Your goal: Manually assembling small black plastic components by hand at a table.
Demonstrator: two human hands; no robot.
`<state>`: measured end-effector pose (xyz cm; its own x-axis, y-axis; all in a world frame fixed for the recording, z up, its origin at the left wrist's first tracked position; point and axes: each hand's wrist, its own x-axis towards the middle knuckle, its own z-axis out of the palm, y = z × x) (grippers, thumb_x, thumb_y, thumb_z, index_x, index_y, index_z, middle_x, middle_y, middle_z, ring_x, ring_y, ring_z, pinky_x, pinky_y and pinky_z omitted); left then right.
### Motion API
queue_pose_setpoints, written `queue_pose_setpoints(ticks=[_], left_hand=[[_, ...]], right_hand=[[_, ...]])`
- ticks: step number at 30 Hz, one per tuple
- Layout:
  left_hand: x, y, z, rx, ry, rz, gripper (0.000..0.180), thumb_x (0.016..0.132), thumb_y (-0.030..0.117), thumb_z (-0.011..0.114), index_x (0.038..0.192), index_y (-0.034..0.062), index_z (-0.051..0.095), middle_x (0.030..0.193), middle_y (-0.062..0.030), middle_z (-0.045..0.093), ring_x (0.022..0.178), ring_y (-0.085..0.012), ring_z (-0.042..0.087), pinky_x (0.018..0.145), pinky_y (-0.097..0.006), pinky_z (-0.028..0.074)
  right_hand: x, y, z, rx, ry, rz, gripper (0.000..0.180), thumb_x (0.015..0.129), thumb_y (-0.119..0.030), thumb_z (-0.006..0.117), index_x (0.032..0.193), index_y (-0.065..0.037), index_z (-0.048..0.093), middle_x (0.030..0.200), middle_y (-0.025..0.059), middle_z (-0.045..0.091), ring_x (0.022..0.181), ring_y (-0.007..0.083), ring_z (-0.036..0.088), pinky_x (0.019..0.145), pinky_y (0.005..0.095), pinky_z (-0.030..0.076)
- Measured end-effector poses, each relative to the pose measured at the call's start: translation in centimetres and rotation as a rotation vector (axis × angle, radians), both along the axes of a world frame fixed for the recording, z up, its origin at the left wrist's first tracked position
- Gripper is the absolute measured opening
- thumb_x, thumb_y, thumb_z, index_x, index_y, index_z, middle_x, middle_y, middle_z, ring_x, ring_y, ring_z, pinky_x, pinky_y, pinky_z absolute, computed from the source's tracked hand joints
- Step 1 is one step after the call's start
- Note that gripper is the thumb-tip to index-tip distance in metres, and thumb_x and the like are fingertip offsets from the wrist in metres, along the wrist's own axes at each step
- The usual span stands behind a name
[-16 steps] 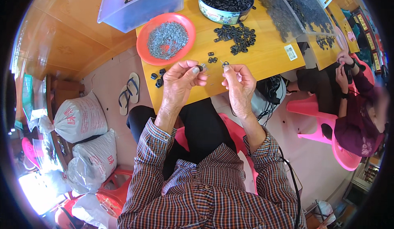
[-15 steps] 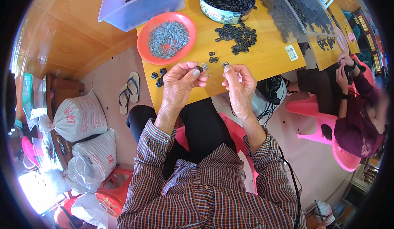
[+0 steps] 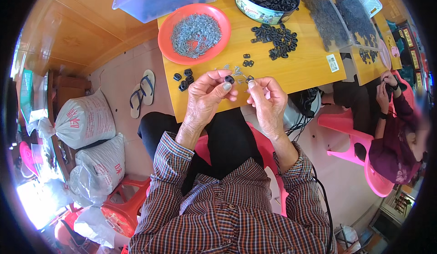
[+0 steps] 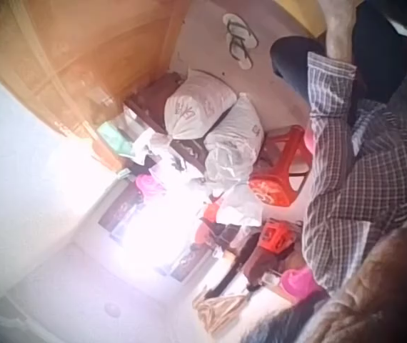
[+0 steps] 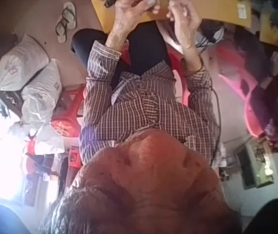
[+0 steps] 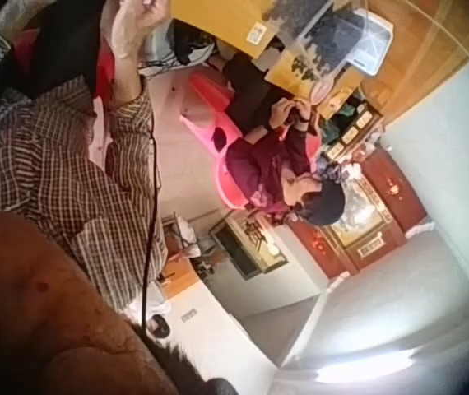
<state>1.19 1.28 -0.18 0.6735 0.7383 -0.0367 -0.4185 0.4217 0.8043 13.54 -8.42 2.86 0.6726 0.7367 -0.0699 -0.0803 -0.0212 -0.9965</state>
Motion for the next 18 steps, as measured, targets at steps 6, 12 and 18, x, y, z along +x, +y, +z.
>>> queue_pose_setpoints(ticks=[6,12,18], left_hand=[[-0.11,-0.53,0.31,0.135,0.197,0.014,0.018,0.091,0.005,0.059,0.107,-0.0036,0.062,0.084,-0.0077,0.064,0.072,-0.0126,0.065,0.066,-0.026,0.056],[0.20,-0.92,0.27,0.136,0.199,0.002,0.019,0.092,0.004,0.057,0.109,-0.0041,0.061,0.087,-0.0090,0.066,0.073,-0.0139,0.065,0.064,-0.026,0.056],[-0.11,-0.68,0.44,0.120,0.203,-0.080,0.021,0.091,0.000,0.056,0.112,-0.0027,0.058,0.092,-0.0105,0.066,0.077,-0.0148,0.066,0.064,-0.027,0.057]], right_hand=[[-0.29,0.03,0.27,-0.005,0.048,0.047,0.013,0.090,-0.014,0.061,0.087,-0.001,0.058,0.074,0.0040,0.061,0.054,0.0051,0.051,0.049,0.0174,0.039],[-0.43,0.12,0.17,0.027,0.139,0.068,0.014,0.090,-0.014,0.061,0.089,0.000,0.059,0.081,0.0066,0.065,0.057,0.0068,0.057,0.048,0.0169,0.040],[-0.44,0.13,0.42,0.022,0.134,0.042,0.016,0.091,-0.014,0.060,0.089,0.002,0.060,0.083,0.0083,0.065,0.057,0.0069,0.058,0.048,0.0161,0.039]])
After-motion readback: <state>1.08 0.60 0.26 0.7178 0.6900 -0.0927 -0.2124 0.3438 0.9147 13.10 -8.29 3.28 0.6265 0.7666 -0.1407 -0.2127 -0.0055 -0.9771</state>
